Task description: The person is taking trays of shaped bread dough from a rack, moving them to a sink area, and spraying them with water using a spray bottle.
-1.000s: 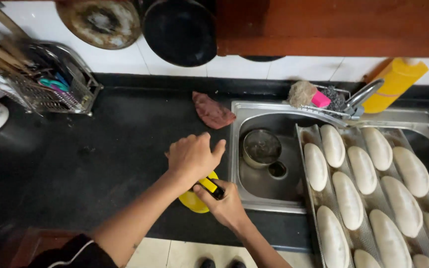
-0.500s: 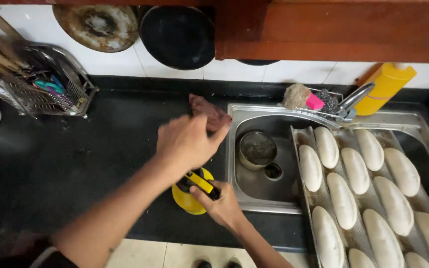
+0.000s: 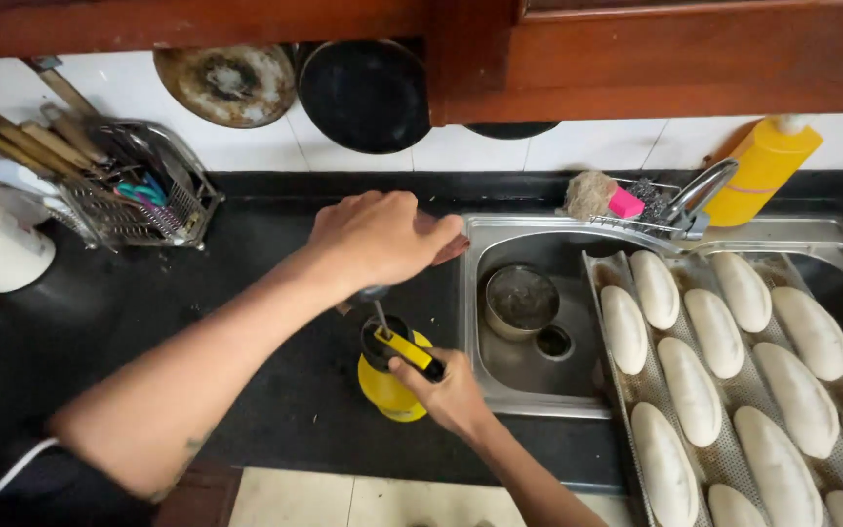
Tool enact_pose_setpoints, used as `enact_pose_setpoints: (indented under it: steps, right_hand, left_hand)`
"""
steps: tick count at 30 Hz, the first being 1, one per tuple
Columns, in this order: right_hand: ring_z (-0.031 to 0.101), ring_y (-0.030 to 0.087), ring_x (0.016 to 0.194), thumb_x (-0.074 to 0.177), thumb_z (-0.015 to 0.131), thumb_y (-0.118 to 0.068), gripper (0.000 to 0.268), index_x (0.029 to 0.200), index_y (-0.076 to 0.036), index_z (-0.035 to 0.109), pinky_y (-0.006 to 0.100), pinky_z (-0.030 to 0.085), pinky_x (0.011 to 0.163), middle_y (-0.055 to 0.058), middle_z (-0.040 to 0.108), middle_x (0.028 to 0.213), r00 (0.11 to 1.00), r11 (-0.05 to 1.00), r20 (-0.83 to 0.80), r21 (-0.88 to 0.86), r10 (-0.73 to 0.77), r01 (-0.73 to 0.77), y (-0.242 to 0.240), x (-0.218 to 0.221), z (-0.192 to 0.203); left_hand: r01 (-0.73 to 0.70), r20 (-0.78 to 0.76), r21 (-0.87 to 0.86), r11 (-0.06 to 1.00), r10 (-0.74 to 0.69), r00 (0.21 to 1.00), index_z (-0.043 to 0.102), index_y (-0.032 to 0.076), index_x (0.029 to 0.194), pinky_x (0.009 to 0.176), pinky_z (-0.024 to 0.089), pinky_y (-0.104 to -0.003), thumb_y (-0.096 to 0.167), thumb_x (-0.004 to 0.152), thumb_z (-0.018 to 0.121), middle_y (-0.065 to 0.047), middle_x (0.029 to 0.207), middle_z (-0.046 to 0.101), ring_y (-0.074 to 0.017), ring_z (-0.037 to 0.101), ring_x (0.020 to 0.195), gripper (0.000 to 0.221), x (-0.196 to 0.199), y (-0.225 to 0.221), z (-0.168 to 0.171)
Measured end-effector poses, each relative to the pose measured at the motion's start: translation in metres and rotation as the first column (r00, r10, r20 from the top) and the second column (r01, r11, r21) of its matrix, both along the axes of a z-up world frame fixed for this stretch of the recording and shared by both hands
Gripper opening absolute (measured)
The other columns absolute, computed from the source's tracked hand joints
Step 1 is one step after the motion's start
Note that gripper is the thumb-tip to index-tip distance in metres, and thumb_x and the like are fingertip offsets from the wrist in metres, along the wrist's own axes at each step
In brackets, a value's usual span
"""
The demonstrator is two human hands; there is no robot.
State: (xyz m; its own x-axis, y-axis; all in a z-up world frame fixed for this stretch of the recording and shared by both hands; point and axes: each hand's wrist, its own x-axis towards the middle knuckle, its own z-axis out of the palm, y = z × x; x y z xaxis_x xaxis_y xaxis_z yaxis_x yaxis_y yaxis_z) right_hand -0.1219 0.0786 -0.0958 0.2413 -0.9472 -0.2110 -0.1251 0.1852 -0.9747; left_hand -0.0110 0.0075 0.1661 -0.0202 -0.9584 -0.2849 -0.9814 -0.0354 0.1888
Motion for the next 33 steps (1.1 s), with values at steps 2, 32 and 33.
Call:
enact_pose_setpoints:
  steps: [2, 32, 33]
  right_hand:
    - [0.075, 0.010, 0.076, 0.094, 0.081, -0.052, 0.046, 0.100, -0.008, 0.089, 0.027, 0.051, 0.063, 0.001, 0.087, 0.090, 0.990, 1.000, -0.142, -0.020, 0.021, -0.024, -0.001, -0.002, -0.003]
    - [0.048, 0.004, 0.064, 0.102, 0.090, -0.034, 0.041, 0.073, -0.014, 0.067, 0.032, 0.036, 0.056, -0.007, 0.055, 0.067, 0.999, 0.993, -0.031, -0.116, -0.018, 0.014, 0.001, 0.001, -0.045]
    - [0.048, 0.004, 0.064, 0.102, 0.090, -0.034, 0.041, 0.073, -0.014, 0.067, 0.032, 0.036, 0.056, -0.007, 0.055, 0.067, 0.999, 0.992, -0.033, -0.125, -0.017, 0.013, -0.001, -0.001, -0.048]
  left_hand:
    - [-0.034, -0.064, -0.063, 0.997, 0.030, 0.997, 0.086, 0.012, 0.109, 0.097, 0.056, -0.058, 0.071, 0.102, 0.039, -0.020, 0.120, 0.083, -0.0478, 0.075, 0.121, 0.076, 0.000, -0.001, -0.002]
    - [0.025, -0.016, -0.139, 0.990, -0.027, 0.999, 0.073, 0.008, 0.129, 0.091, 0.061, -0.062, 0.074, 0.115, 0.035, -0.021, 0.117, 0.081, -0.0453, 0.080, 0.110, 0.078, 0.012, -0.001, -0.151]
    - [0.023, -0.018, -0.149, 0.989, -0.026, 0.999, 0.073, 0.008, 0.129, 0.091, 0.061, -0.062, 0.074, 0.115, 0.035, -0.021, 0.117, 0.081, -0.0453, 0.080, 0.110, 0.078, 0.012, -0.005, -0.164]
